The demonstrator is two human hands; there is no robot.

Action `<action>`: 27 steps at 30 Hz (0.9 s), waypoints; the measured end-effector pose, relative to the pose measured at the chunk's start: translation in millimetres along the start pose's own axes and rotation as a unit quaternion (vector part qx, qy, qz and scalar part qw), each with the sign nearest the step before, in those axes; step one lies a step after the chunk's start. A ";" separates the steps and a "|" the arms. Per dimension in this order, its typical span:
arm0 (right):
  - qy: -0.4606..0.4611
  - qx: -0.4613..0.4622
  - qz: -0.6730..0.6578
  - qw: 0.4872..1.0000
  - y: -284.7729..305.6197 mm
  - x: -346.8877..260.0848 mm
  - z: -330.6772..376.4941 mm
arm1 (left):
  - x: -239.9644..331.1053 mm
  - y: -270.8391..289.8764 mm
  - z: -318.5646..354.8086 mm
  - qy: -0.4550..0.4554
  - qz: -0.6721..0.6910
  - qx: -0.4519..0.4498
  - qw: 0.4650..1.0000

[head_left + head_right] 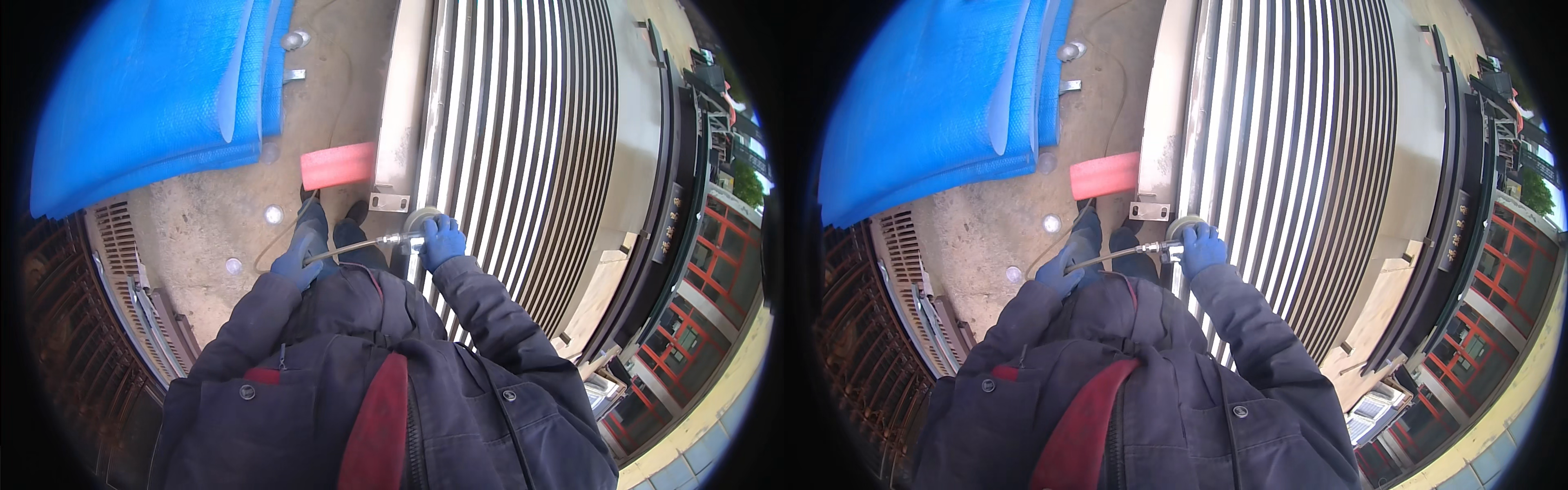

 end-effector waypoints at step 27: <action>-0.023 -0.058 0.020 0.998 -25.6 6.6 41.5 | 9.7 5.1 14.6 -0.065 -0.038 -0.035 0.997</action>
Point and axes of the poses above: each hand's wrist, its own z-axis away from the middle knuckle, its own y-axis out of the back of the hand, x = y × z, the point moved 9 cm from there along -z, towards the middle knuckle, and after that the axes turned 2 degrees about -z, right-handed, at the moved point
